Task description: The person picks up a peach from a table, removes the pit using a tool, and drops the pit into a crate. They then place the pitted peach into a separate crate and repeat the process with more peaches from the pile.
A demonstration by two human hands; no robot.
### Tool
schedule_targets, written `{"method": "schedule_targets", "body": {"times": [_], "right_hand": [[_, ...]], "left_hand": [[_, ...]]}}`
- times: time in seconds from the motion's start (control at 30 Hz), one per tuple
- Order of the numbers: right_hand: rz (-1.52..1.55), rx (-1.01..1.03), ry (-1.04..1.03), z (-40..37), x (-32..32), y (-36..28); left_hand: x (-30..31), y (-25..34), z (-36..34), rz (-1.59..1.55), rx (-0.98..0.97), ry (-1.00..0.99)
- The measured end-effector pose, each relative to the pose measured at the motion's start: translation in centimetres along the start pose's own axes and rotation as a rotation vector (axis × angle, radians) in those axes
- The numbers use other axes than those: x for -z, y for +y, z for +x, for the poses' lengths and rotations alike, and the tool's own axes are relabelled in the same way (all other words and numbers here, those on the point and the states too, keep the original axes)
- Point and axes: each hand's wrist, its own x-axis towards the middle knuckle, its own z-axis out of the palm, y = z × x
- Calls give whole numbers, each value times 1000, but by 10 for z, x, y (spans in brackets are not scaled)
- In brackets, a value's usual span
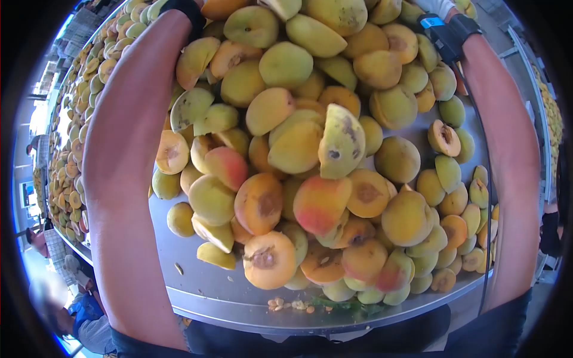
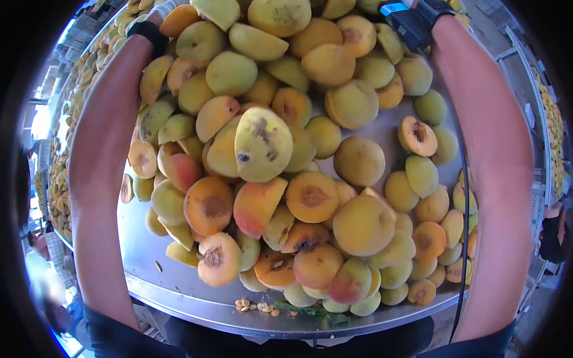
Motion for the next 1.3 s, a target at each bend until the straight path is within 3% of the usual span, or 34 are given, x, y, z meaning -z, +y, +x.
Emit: {"method": "schedule_targets", "body": {"times": [0.43, 0.53, 0.57, 0.67, 0.73, 0.77, 0.83, 0.87, 0.9, 0.93, 1.03, 1.13, 1.2, 1.3], "right_hand": [[-175, 19, -162, -51, -38, -55], [-195, 23, -168, -65, -43, -68], [-225, 4, -205, -68, -44, -76], [-284, -51, -276, -84, -45, -79], [229, 19, -156, -95, -46, -73], [488, 59, -91, -98, -47, -71], [352, 140, -44, -109, -42, -77], [408, 172, -45, -112, -44, -79], [460, 205, -45, -114, -45, -77], [798, 110, -103, -125, -42, -90], [140, 348, 202, -138, -47, -107], [279, 257, 214, -164, -51, -133], [336, 205, 212, -176, -56, -143], [466, 222, 310, -201, -62, -159]], "left_hand": [[-35, 20, -71, -277, 195, -181], [-42, 33, -79, -180, 143, -188], [-46, 35, -79, -50, 88, -97], [-45, 52, -81, 14, 127, -112], [-41, 49, -83, 87, -157, -139], [-41, 49, -84, 92, -157, -138], [-46, 61, -93, 159, -220, -138], [-51, 65, -103, 138, -239, -50], [-49, 74, -111, 82, -166, -110], [-49, 82, -121, 100, -152, -109], [-49, 90, -134, 58, -138, -81], [-52, 98, -147, 77, -155, -57], [-59, 112, -162, 293, -261, 41], [-72, 134, -190, 319, -297, 126]]}}
